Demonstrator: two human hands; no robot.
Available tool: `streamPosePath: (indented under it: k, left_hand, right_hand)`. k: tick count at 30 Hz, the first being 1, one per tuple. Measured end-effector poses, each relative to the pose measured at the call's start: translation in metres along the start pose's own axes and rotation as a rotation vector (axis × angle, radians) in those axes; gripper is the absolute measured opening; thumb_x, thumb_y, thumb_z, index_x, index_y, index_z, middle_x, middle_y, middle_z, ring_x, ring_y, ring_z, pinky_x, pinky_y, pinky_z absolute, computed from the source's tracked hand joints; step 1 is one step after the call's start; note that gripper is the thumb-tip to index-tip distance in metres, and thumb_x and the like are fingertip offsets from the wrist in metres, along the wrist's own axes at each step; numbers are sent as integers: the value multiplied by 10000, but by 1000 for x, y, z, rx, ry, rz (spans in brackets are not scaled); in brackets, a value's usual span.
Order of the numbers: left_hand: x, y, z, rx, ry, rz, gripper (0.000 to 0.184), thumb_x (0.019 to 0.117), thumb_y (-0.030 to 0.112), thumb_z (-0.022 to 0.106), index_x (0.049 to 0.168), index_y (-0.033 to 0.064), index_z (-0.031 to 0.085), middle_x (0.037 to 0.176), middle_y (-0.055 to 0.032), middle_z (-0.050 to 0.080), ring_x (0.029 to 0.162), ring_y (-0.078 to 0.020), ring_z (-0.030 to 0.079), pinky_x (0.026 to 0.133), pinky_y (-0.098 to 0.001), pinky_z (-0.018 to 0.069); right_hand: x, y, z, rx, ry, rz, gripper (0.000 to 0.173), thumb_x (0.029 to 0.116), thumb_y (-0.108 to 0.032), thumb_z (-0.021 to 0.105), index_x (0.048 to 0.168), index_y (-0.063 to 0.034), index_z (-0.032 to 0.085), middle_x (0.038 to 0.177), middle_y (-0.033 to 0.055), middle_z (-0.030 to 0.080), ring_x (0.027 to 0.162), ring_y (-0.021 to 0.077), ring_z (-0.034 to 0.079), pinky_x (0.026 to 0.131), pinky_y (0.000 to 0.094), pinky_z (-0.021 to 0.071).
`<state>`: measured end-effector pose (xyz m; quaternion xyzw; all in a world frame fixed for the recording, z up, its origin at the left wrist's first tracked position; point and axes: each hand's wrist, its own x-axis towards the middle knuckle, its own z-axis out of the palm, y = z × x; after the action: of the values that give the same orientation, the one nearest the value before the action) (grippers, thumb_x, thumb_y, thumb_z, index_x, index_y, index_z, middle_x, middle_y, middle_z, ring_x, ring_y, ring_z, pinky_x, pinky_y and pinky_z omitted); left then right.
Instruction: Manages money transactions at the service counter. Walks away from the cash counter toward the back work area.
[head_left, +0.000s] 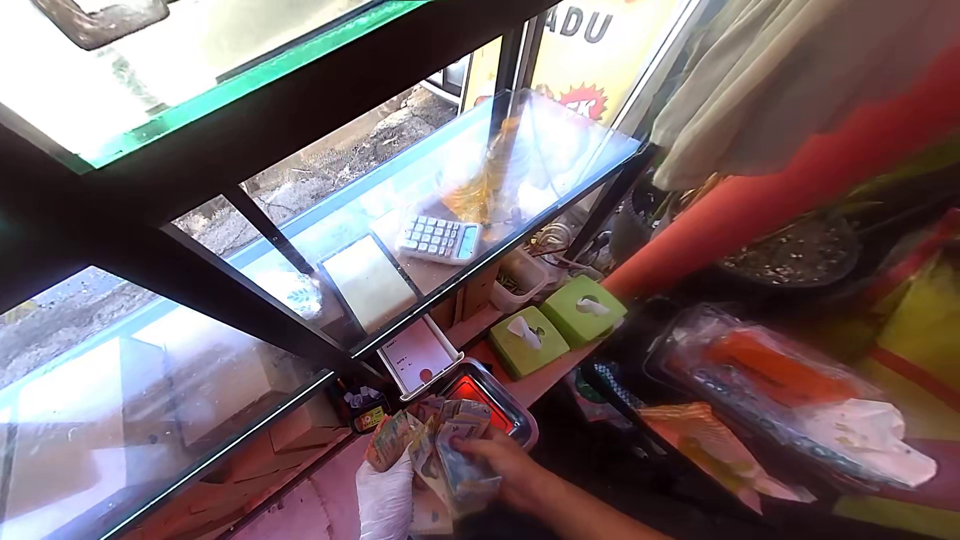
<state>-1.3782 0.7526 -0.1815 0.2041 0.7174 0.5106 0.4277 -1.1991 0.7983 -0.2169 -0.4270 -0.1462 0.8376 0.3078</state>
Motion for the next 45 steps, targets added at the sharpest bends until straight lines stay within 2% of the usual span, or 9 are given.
streamPosePath:
  k: [4,8,11,16,23,29,35,39,45]
  left_hand:
    - [-2,7,3,-48,38,0,295,736,0,881,982,-45,723,847,-131,766,782,-174,754,745,-339,650]
    - [-3,8,4,-147,24,-3,184,960,50,700,1098,-71,679,918,-132,761,836,-162,749,801,-317,638]
    - [1,5,0,-169,16,-63,230,1024,133,634,1118,-74,667,912,-149,756,821,-188,749,792,-336,640]
    - [31,-35,-17,230,-246,-190,343,981,258,703,1215,9,674,1061,-98,753,999,-156,724,933,-371,596]
    - [46,-36,-28,460,-563,-59,523,931,419,685,1369,138,642,1266,-6,714,1192,-96,659,1063,-358,541]
    - [47,-32,-38,398,-550,-84,511,951,353,687,1392,105,614,1274,-29,713,1165,-124,683,1011,-354,576]
    - [35,-23,-41,324,-466,-11,352,1001,286,630,1274,68,679,1145,-53,750,1022,-161,733,914,-362,622]
    - [32,-19,-45,238,-448,-20,303,1014,227,601,1239,40,682,1063,-76,764,928,-196,751,851,-372,638]
    - [33,-25,-52,200,-496,-18,321,1007,226,596,1249,30,675,1116,-95,753,991,-214,742,886,-385,629]
  right_hand:
    - [-1,1,-1,36,-36,15,302,962,-65,660,1252,-4,600,1067,154,727,967,234,724,893,423,611]
    - [-4,-2,2,60,-28,22,297,988,-88,629,1272,-15,586,1080,157,733,982,240,732,899,430,613]
    - [-2,-1,-3,117,-52,14,320,1002,-100,615,1306,-14,562,1106,175,724,1006,259,727,917,450,606]
    - [-1,-1,-6,139,-10,22,345,1004,-130,613,1326,-22,548,1123,178,715,1020,269,720,916,463,603]
    - [-6,-4,-5,160,-9,-6,351,995,-151,620,1317,-29,556,1121,178,716,1016,267,721,910,461,606]
    - [-9,-7,-4,173,19,-20,364,1002,-148,610,1339,-34,534,1136,186,712,1017,277,723,903,464,609]
    - [-12,-21,-5,157,57,-58,341,1015,-136,587,1336,-33,534,1125,188,713,1008,278,725,896,464,611]
    - [-14,-55,15,-131,153,-213,290,1016,-111,604,1281,3,574,1063,169,728,952,251,734,858,427,628]
    - [20,-111,63,-887,216,-385,317,973,-155,712,1268,-67,637,1092,104,747,965,217,739,874,434,623]
